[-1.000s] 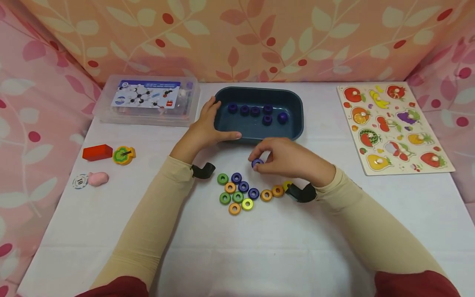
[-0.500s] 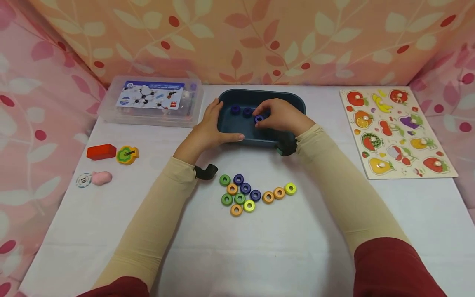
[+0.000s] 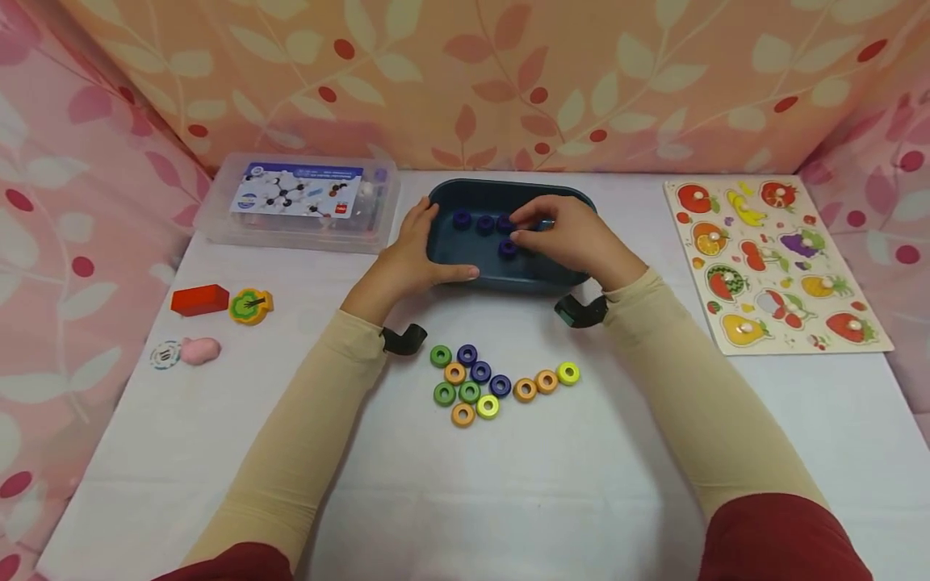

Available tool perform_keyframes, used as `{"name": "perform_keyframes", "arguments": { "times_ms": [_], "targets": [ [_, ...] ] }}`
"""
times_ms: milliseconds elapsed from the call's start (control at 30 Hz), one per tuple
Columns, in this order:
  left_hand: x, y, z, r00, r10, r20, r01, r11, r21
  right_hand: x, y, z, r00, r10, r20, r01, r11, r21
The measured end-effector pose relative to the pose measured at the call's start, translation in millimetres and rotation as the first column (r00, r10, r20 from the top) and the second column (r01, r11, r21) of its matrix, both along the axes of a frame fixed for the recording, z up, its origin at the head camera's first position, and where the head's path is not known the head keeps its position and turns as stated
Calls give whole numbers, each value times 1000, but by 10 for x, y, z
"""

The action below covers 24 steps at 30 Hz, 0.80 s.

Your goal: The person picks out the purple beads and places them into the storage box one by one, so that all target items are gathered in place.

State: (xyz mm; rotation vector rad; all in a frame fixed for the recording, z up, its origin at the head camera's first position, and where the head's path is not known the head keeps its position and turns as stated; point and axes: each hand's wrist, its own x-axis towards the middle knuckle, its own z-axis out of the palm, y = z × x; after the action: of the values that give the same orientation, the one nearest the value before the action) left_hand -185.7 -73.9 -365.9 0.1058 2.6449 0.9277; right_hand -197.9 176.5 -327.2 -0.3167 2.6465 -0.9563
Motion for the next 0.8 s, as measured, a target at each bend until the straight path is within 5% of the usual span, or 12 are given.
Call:
{"name": "perform_keyframes", "arguments": {
  "times_ms": [133, 300, 467, 600, 800],
  "targets": [
    [-6, -1, -6, 1000, 10, 3, -10, 1000, -5, 356, 46, 83, 998, 3, 61, 2, 997, -78],
    [-8, 2, -6, 1000, 7, 1, -7, 1000, -7, 765, 4, -69, 982, 152, 113, -146, 988, -56],
    [-11, 1, 10, 1000, -8, 3, 8, 1000, -12, 1117, -86, -296, 944, 320, 77, -323, 946, 40],
    [-11, -6, 17, 1000, -1, 9, 1, 1000, -15, 1280, -143, -425, 917, 397, 24, -398, 913, 91],
    [-12, -9, 3, 1000, -9, 13, 10, 1000, -22, 1326, -174, -481, 918, 397, 13, -397, 914, 88]
  ]
}}
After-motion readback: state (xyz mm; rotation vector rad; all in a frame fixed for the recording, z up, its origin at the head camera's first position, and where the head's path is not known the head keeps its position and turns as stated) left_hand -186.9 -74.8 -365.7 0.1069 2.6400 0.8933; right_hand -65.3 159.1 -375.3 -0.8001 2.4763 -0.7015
